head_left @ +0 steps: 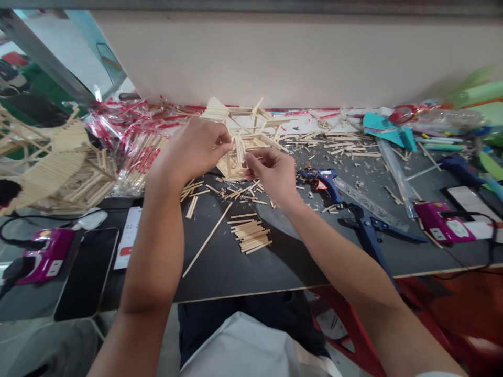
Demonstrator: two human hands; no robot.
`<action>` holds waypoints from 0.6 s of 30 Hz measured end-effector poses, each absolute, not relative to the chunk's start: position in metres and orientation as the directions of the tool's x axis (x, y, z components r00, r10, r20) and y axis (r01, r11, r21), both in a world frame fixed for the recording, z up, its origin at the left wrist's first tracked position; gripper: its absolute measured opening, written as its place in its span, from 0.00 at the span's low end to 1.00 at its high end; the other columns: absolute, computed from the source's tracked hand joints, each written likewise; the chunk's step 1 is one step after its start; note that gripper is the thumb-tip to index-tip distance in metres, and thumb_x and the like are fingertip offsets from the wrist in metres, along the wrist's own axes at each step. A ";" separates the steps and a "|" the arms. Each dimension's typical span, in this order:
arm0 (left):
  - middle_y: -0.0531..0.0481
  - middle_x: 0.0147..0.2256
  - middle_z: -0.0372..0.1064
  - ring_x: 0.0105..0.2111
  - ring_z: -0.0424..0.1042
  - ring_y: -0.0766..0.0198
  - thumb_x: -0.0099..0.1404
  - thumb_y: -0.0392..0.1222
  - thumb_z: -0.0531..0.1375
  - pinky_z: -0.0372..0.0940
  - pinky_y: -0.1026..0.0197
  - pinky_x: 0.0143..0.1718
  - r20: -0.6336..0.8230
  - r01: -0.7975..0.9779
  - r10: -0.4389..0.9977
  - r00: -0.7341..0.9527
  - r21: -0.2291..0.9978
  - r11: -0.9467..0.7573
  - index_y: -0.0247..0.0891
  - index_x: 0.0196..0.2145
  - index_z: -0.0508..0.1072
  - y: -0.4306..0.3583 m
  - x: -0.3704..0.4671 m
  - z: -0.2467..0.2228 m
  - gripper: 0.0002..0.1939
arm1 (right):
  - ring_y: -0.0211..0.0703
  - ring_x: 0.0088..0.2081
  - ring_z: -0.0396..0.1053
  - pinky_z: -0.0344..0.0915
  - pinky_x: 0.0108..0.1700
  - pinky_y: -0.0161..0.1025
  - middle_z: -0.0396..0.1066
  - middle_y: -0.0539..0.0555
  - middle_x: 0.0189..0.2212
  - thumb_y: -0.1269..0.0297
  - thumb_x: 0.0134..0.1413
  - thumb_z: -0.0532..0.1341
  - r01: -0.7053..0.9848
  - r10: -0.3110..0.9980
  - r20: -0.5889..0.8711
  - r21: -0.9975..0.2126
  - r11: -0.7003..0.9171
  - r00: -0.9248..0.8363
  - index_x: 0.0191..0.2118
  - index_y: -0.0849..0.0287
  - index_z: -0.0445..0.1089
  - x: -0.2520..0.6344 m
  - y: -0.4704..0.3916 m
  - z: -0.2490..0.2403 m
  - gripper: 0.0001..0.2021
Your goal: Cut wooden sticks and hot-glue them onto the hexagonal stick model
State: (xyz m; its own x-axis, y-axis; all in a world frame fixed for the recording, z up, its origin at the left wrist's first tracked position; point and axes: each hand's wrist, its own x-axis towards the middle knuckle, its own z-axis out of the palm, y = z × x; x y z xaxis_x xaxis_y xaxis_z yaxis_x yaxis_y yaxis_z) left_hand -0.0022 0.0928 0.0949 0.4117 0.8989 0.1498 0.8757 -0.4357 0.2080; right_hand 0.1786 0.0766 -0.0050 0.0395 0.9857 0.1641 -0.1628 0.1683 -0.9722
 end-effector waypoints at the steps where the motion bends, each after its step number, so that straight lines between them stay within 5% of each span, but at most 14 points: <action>1: 0.42 0.46 0.80 0.49 0.76 0.49 0.72 0.47 0.57 0.65 0.50 0.55 0.148 0.875 0.899 0.412 0.209 -0.436 0.38 0.48 0.82 0.093 -0.002 0.094 0.17 | 0.35 0.24 0.75 0.76 0.28 0.34 0.78 0.48 0.25 0.60 0.55 0.72 -0.159 0.987 0.156 -0.974 0.161 0.041 0.33 0.58 0.76 0.178 0.077 -0.004 0.09; 18: 0.43 0.44 0.80 0.48 0.77 0.48 0.71 0.48 0.57 0.65 0.48 0.57 0.174 0.870 0.899 0.403 0.232 -0.435 0.41 0.47 0.82 0.094 -0.002 0.093 0.16 | 0.35 0.20 0.73 0.74 0.24 0.33 0.72 0.45 0.19 0.67 0.57 0.68 -0.069 0.992 0.111 -0.991 0.115 0.052 0.29 0.58 0.73 0.174 0.085 0.011 0.07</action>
